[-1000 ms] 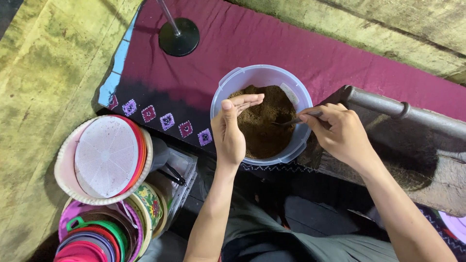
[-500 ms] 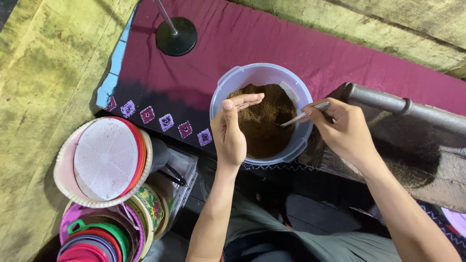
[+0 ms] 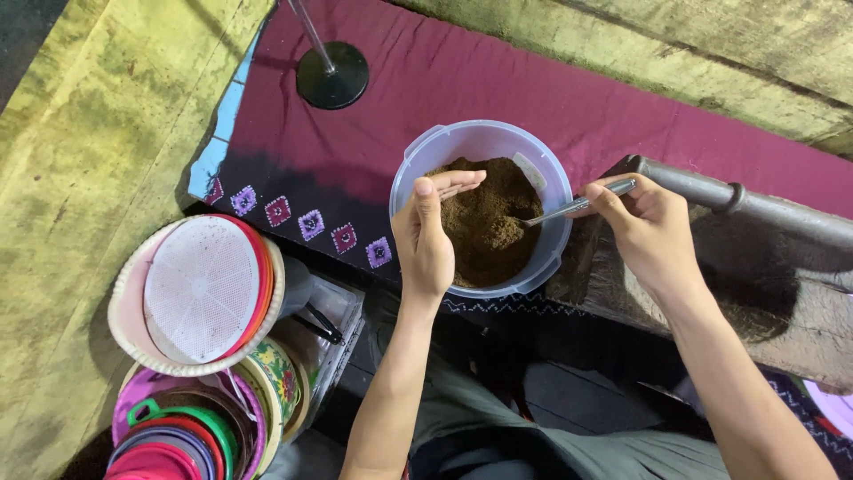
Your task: Grinding a brown powdery substance using a traditional stone mortar and pestle, including transferring the material with a spoon.
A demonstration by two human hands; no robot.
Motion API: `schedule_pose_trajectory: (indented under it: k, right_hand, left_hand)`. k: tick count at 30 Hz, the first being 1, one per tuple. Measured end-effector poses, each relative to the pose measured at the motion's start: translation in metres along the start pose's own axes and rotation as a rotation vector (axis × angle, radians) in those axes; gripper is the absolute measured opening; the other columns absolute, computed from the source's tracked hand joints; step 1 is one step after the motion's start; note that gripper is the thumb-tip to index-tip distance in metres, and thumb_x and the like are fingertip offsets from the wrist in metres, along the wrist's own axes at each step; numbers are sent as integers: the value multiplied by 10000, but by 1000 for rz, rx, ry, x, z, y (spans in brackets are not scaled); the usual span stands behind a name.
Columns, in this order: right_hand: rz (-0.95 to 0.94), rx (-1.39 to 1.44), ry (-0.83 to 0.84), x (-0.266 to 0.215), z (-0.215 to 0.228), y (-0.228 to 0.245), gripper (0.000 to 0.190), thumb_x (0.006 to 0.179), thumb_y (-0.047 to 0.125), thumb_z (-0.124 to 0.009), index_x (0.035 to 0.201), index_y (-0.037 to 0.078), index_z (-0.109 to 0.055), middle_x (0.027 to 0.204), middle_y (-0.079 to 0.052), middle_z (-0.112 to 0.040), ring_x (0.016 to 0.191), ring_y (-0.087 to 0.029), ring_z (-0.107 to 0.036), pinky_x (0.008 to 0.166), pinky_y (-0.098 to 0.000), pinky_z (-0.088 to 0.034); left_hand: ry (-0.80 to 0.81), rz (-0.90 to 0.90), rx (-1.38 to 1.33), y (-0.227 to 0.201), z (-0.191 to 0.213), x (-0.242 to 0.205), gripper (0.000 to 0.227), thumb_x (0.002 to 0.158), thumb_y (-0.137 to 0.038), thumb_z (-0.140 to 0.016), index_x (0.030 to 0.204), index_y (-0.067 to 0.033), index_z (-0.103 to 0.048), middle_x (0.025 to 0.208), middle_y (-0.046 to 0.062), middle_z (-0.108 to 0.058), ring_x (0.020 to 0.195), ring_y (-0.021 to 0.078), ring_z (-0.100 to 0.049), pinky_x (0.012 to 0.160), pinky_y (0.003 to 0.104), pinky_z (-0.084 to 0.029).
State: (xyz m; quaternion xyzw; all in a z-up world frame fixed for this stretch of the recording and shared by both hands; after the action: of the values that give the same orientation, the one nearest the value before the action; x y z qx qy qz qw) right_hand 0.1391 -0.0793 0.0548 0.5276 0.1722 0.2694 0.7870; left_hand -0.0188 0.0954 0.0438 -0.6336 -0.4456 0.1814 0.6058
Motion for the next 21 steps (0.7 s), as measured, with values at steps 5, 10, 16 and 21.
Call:
schedule_pose_trajectory:
  k: [5, 10, 16, 21]
  right_hand:
    - [1, -3, -24, -3, 1, -1, 138, 1061, 110, -665, 1111, 1, -735, 836, -124, -731, 820, -120, -643, 841, -254, -471]
    - [-12, -28, -46, -6, 3, 1, 116, 1045, 124, -675, 1084, 46, -752, 802, -92, -732, 783, -70, -599, 778, -193, -428]
    - [-59, 1, -67, -7, 5, 0, 117, 1042, 120, -673, 1075, 36, -746, 774, -91, -722, 659, -48, -508, 610, -176, -359]
    - [-65, 31, -66, -7, 3, -4, 107, 1024, 102, -680, 1070, 31, -743, 765, -101, -719, 616, -31, -467, 567, -161, -347]
  left_hand:
    - [-4, 8, 11, -1, -1, 0, 601, 1137, -359, -251, 1044, 15, -714, 1034, 176, -759, 1043, 288, -728, 998, 403, -529]
    - [-3, 22, 14, -4, -2, 0, 611, 1135, -372, -251, 1042, 16, -714, 1035, 180, -760, 1042, 288, -726, 1002, 410, -525]
    - [-2, 22, 23, -3, -1, 0, 608, 1134, -371, -250, 1048, 13, -713, 1037, 182, -761, 1043, 297, -730, 1012, 415, -521]
    - [-1, 21, 32, -2, -1, 0, 615, 1132, -385, -249, 1048, 6, -716, 1033, 181, -762, 1038, 293, -732, 1007, 416, -524]
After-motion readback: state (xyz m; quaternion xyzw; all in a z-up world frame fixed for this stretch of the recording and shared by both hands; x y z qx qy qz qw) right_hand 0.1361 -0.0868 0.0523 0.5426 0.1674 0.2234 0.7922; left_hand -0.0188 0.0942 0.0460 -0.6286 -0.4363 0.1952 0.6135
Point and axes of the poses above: each hand's wrist, its own x-axis towards the middle knuckle, its own z-axis out of the back of the hand, y = z × x, the point moved 6 cm from there along x, towards the middle knuckle
